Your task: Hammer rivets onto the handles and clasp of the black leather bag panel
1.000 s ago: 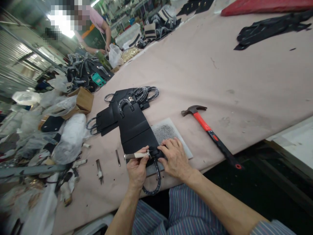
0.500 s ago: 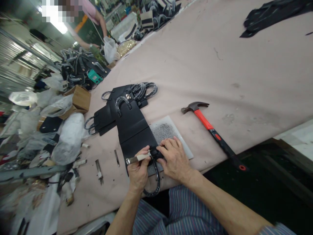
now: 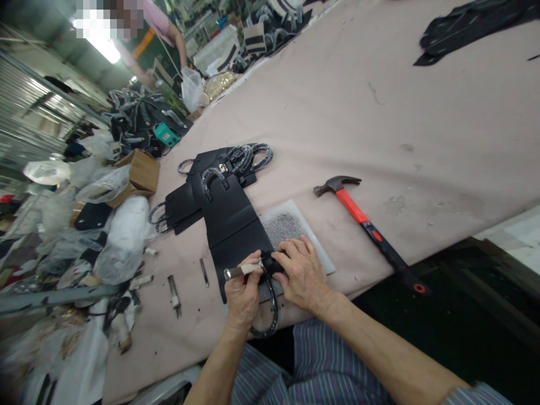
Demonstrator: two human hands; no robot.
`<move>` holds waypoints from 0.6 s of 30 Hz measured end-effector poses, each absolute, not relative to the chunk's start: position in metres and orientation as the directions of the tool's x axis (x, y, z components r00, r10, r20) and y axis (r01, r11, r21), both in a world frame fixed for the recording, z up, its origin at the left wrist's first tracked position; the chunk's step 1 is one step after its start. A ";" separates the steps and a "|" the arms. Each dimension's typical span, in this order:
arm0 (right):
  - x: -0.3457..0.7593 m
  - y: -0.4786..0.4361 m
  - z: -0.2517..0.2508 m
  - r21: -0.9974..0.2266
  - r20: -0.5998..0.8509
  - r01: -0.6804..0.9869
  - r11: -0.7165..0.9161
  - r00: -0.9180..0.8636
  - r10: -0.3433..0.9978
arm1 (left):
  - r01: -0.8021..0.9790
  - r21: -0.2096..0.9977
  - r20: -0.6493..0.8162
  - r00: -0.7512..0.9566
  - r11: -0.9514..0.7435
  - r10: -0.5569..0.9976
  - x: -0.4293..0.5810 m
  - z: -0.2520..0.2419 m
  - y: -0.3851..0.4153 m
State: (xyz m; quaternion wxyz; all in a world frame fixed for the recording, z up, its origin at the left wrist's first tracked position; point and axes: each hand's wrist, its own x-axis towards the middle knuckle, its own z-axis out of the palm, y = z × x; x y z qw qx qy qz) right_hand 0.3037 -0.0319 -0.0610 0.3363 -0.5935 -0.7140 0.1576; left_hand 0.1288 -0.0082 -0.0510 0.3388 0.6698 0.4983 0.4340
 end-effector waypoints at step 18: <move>0.304 -0.033 -0.065 -0.635 0.325 0.728 0.259 -0.052 0.944 | 0.520 0.738 0.403 0.173 -0.431 0.898 0.127 -0.051 -0.016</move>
